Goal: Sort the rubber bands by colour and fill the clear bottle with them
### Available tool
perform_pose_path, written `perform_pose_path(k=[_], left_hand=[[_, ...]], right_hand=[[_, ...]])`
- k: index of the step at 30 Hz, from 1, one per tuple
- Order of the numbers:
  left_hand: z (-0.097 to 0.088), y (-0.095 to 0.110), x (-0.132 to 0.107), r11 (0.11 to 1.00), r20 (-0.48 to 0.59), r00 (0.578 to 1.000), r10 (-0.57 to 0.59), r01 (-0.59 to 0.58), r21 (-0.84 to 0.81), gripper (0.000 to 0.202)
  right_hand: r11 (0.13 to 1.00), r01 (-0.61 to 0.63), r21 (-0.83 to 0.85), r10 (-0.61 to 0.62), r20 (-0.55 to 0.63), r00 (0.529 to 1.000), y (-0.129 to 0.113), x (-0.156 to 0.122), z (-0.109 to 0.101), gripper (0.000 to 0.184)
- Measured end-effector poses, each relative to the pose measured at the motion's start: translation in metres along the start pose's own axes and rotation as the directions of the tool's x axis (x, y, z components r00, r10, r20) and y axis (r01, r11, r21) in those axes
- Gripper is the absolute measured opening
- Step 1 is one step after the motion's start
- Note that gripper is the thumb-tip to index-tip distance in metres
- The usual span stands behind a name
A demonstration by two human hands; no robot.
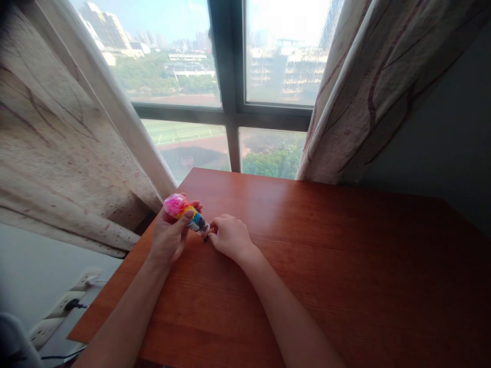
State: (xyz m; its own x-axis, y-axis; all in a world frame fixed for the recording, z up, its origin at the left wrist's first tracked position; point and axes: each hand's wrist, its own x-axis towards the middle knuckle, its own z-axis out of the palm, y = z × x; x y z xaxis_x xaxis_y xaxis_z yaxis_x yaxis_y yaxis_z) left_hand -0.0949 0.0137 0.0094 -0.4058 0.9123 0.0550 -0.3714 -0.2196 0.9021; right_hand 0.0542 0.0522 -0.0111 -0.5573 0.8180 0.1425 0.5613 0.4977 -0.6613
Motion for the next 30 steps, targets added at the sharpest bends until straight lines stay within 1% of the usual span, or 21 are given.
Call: perform_pose_path(k=[2, 3, 4, 6, 9, 12, 15, 17, 18, 19, 21, 22, 23, 24, 26, 28, 30], left_hand=[[0.001, 0.0, 0.0, 1.0, -0.007, 1.0, -0.005, 0.005, 0.002, 0.06], [0.001, -0.001, 0.0, 1.0, -0.001, 1.0, -0.007, 0.007, -0.004, 0.062], [0.001, -0.002, 0.0, 1.0, 0.013, 1.0, -0.008, 0.008, -0.011, 0.063], [0.0, -0.004, 0.0, 1.0, 0.049, 0.999, -0.005, 0.005, -0.01, 0.063], [-0.005, -0.008, 0.001, 0.995, 0.095, 0.994, -0.052, 0.043, 0.095, 0.054], [-0.01, -0.011, 0.002, 0.978, 0.088, 0.99, -0.106, 0.088, 0.191, 0.046], [-0.012, -0.012, 0.002, 0.977, 0.062, 0.993, -0.101, 0.088, 0.193, 0.038], [-0.012, -0.012, 0.002, 0.98, 0.043, 0.995, -0.095, 0.086, 0.181, 0.034], [-0.012, -0.012, 0.002, 0.981, 0.033, 0.995, -0.091, 0.084, 0.172, 0.034], [-0.011, -0.012, 0.003, 0.983, 0.022, 0.996, -0.087, 0.083, 0.162, 0.033], [-0.01, -0.011, 0.003, 0.987, 0.005, 0.996, -0.085, 0.083, 0.135, 0.035], [-0.01, -0.011, 0.002, 0.989, 0.003, 0.996, -0.087, 0.086, 0.12, 0.036], [-0.009, -0.01, 0.002, 0.99, 0.005, 0.996, -0.092, 0.091, 0.105, 0.037], [-0.009, -0.01, 0.002, 0.991, 0.011, 0.995, -0.099, 0.097, 0.092, 0.038], [-0.008, -0.009, 0.001, 0.992, 0.025, 0.993, -0.112, 0.111, 0.065, 0.038], [-0.008, -0.009, 0.001, 0.992, 0.033, 0.992, -0.122, 0.121, 0.044, 0.038], [-0.009, -0.008, 0.0, 0.991, 0.035, 0.991, -0.128, 0.127, 0.031, 0.037]], right_hand=[[0.986, 0.066, 0.152, -0.067, 0.0, 0.998, 0.005, 0.0, -0.001, 0.027], [0.971, 0.095, 0.218, -0.095, -0.01, 0.995, 0.008, 0.0, -0.001, 0.033], [0.957, 0.112, 0.266, -0.109, -0.027, 0.994, 0.009, 0.0, 0.0, 0.034], [0.943, 0.118, 0.312, -0.102, -0.068, 0.992, 0.011, 0.001, 0.003, 0.027], [0.938, 0.134, 0.321, -0.084, -0.166, 0.983, 0.012, 0.004, 0.007, 0.022], [0.93, 0.153, 0.333, -0.068, -0.253, 0.965, 0.011, 0.007, 0.007, 0.021], [0.91, 0.151, 0.387, -0.047, -0.266, 0.963, 0.008, 0.005, 0.004, 0.022], [0.883, 0.118, 0.454, -0.002, -0.248, 0.969, 0.006, 0.003, 0.002, 0.024], [0.859, 0.074, 0.506, 0.05, -0.227, 0.973, 0.006, 0.002, 0.002, 0.023], [0.818, 0.007, 0.575, 0.128, -0.193, 0.973, 0.006, 0.002, 0.001, 0.023], [0.688, -0.136, 0.713, 0.292, -0.1, 0.951, 0.006, 0.002, 0.001, 0.022], [0.624, -0.186, 0.759, 0.349, -0.057, 0.936, 0.006, 0.002, 0.001, 0.023], [0.574, -0.217, 0.789, 0.381, -0.022, 0.925, 0.006, 0.003, 0.002, 0.024], [0.54, -0.232, 0.809, 0.388, 0.006, 0.922, 0.005, 0.004, 0.002, 0.027], [0.489, -0.244, 0.837, 0.365, 0.057, 0.929, 0.003, 0.006, 0.003, 0.033], [0.409, -0.261, 0.875, 0.35, 0.114, 0.93, 0.0, 0.008, 0.006, 0.04], [0.344, -0.263, 0.902, 0.353, 0.135, 0.926, -0.003, 0.01, 0.009, 0.044]])
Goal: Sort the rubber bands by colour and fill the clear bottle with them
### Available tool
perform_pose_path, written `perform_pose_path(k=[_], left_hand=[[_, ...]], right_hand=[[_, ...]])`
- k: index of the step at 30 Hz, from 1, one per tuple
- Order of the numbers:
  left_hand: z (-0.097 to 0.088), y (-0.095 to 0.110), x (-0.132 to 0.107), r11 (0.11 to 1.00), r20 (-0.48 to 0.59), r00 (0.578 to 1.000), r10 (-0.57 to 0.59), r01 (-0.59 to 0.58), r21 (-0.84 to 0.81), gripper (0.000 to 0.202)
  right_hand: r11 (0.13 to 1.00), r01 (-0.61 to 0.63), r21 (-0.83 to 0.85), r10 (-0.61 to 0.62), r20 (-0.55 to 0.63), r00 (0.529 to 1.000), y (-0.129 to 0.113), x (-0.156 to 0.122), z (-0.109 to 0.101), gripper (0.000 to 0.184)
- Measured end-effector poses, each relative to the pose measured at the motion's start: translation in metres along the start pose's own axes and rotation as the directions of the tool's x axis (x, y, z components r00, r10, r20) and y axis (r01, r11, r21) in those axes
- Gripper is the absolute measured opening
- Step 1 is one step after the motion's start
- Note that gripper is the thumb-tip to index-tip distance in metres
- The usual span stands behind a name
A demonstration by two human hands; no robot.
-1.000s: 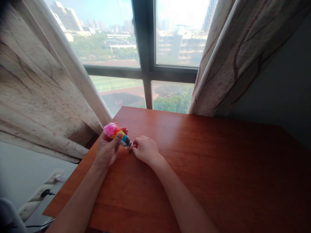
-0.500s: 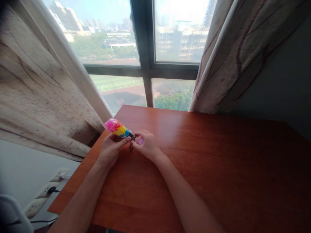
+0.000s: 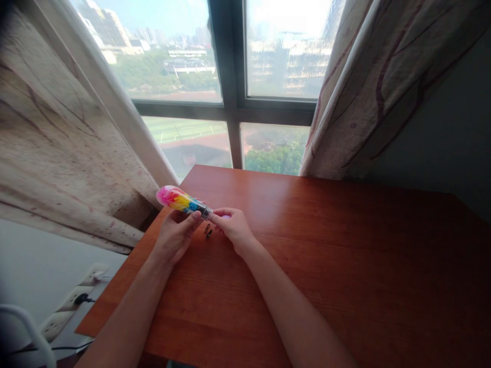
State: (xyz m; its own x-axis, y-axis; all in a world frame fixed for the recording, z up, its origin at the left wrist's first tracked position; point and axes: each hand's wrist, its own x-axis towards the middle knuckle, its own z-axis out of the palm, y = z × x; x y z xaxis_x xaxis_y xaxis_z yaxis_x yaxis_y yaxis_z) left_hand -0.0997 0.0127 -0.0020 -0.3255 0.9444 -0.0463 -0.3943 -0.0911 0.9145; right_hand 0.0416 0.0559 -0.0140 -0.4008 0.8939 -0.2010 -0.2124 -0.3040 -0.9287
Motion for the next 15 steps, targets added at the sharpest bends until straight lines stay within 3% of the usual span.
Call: perform_pose_path(k=[5, 11, 15], left_hand=[[-0.004, 0.004, 0.001, 1.0, -0.01, 1.0, 0.007, -0.007, -0.018, 0.035], [-0.012, 0.013, 0.003, 0.997, -0.056, 0.998, 0.013, -0.017, -0.069, 0.036], [-0.014, 0.013, 0.004, 0.995, -0.054, 0.999, -0.009, 0.004, -0.103, 0.033]], right_hand=[[0.998, 0.005, -0.061, -0.006, -0.014, 1.0, 0.003, 0.002, 0.005, 0.04], [0.974, 0.034, -0.226, -0.036, -0.001, 0.999, 0.0, 0.0, 0.002, 0.02], [0.913, 0.154, -0.377, -0.143, 0.058, 0.988, -0.001, -0.002, 0.001, 0.014]])
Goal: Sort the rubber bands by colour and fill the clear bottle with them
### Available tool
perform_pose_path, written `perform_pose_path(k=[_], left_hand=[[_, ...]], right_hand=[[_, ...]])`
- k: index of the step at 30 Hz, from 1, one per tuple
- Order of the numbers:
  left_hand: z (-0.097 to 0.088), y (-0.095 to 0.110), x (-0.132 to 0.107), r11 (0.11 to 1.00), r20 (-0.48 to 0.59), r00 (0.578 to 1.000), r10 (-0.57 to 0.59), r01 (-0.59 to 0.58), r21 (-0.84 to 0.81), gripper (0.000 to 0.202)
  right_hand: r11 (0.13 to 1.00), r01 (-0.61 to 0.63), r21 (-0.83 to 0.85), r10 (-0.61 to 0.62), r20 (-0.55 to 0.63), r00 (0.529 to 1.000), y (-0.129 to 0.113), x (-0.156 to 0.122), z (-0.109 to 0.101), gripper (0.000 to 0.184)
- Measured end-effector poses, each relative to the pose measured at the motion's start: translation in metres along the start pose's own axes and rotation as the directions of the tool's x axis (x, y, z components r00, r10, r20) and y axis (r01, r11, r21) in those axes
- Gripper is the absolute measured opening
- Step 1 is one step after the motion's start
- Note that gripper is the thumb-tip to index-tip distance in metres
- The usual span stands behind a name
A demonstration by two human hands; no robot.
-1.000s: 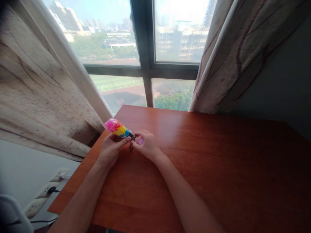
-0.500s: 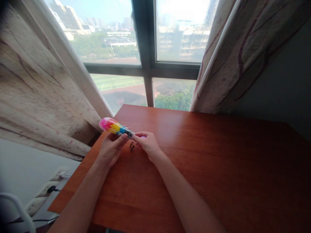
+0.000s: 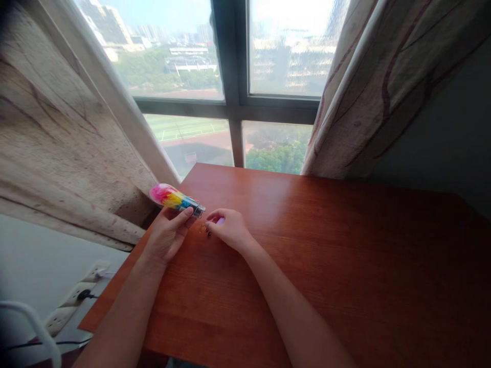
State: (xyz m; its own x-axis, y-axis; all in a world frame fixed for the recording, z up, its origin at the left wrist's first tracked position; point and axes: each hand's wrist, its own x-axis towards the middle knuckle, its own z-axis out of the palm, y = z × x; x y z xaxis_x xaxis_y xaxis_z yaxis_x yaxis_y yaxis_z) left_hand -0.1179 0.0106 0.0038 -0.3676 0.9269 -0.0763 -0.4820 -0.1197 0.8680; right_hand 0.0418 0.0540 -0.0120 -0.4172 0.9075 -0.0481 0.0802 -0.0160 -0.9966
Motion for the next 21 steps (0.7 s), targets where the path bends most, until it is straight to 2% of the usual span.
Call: perform_pose_path(k=[2, 4, 6, 8, 10, 12, 17, 21], left_hand=[[0.001, -0.002, 0.0, 1.0, -0.002, 1.0, -0.009, 0.009, -0.022, 0.032], [0.002, -0.004, 0.001, 0.998, -0.002, 1.0, -0.026, 0.026, -0.055, 0.031], [0.004, -0.007, 0.001, 0.995, 0.001, 0.999, -0.053, 0.053, -0.09, 0.029], [0.005, -0.009, 0.001, 0.989, 0.005, 0.997, -0.079, 0.079, -0.122, 0.026], [0.007, -0.011, 0.0, 0.985, 0.005, 0.996, -0.094, 0.094, -0.148, 0.024], [0.008, -0.013, 0.0, 0.981, 0.007, 0.995, -0.104, 0.104, -0.163, 0.023], [0.01, -0.014, -0.004, 0.978, 0.045, 0.988, -0.148, 0.153, -0.14, 0.028], [0.012, -0.013, -0.006, 0.978, 0.067, 0.983, -0.174, 0.18, -0.102, 0.032]], right_hand=[[0.999, 0.043, 0.008, -0.043, 0.006, 0.999, 0.0, -0.004, 0.001, 0.023], [0.984, 0.012, 0.176, -0.02, 0.042, 0.999, 0.0, -0.009, 0.003, 0.032], [0.916, -0.062, 0.397, 0.013, 0.123, 0.992, -0.001, -0.015, 0.007, 0.045], [0.828, -0.131, 0.545, 0.015, 0.212, 0.977, -0.002, -0.021, 0.011, 0.062], [0.768, -0.194, 0.61, 0.01, 0.291, 0.957, -0.005, -0.024, 0.017, 0.077], [0.736, -0.234, 0.635, -0.01, 0.356, 0.934, -0.008, -0.025, 0.021, 0.083], [0.736, -0.23, 0.637, -0.089, 0.427, 0.9, -0.012, -0.017, 0.025, 0.063], [0.775, -0.256, 0.578, -0.074, 0.485, 0.872, -0.015, -0.007, 0.018, 0.052]])
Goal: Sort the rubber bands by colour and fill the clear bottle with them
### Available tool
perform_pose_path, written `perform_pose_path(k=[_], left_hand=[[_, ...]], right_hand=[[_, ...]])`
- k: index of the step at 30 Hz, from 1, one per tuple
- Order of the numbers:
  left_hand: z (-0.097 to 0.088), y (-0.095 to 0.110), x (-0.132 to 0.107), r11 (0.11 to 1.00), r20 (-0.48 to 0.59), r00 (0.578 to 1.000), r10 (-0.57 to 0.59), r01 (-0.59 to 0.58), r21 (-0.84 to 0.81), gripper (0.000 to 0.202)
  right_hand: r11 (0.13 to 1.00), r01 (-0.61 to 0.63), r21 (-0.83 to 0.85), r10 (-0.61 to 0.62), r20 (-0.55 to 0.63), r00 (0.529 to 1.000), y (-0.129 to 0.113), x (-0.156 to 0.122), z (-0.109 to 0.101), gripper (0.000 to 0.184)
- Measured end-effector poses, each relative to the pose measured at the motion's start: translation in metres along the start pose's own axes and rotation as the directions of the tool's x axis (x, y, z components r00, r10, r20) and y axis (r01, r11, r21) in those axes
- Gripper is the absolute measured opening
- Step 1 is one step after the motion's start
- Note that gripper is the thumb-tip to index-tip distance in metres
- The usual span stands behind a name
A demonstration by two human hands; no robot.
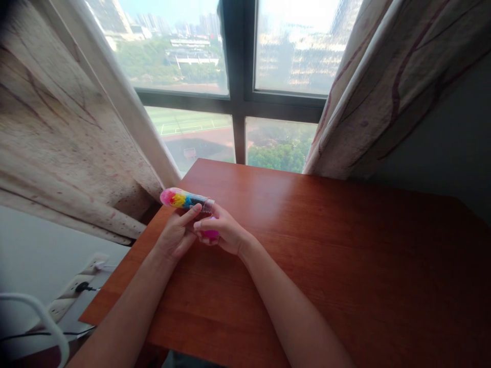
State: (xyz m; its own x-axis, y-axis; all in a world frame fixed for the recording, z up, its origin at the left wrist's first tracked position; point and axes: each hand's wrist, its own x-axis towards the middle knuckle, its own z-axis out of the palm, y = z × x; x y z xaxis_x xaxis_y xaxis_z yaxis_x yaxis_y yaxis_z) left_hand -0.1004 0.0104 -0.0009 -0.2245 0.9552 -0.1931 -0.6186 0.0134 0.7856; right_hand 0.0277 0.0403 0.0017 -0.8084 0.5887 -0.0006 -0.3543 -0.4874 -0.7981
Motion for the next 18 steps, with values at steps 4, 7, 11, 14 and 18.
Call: perform_pose_path(k=[4, 7, 11, 14, 18], left_hand=[[0.0018, 0.0007, -0.0009, 1.0, 0.013, 1.0, 0.002, -0.002, 0.007, 0.035], [0.002, 0.0006, 0.0004, 1.0, 0.045, 0.999, 0.024, -0.024, 0.008, 0.032], [-0.0006, 0.0014, 0.0043, 0.996, 0.025, 0.995, 0.093, -0.094, 0.012, 0.025], [-0.0025, 0.0034, 0.006, 0.993, 0.004, 0.993, 0.115, -0.115, 0.013, 0.022], [-0.0031, 0.0075, 0.0045, 0.99, -0.037, 0.991, 0.131, -0.129, 0.057, 0.028]], right_hand=[[0.994, 0.002, -0.114, -0.008, -0.061, 0.998, -0.0027, 0.0028, -0.0055, 0.042], [0.986, 0.032, -0.163, -0.06, -0.168, 0.984, 0.001, 0.0041, -0.0051, 0.04], [0.989, 0.062, -0.133, -0.101, -0.309, 0.946, 0.0059, 0.0061, -0.0027, 0.037], [0.992, 0.064, -0.107, -0.098, -0.362, 0.927, 0.0067, 0.0071, -0.0029, 0.039], [0.989, 0.026, -0.145, -0.088, -0.446, 0.891, 0.0061, 0.0073, -0.0054, 0.037]])
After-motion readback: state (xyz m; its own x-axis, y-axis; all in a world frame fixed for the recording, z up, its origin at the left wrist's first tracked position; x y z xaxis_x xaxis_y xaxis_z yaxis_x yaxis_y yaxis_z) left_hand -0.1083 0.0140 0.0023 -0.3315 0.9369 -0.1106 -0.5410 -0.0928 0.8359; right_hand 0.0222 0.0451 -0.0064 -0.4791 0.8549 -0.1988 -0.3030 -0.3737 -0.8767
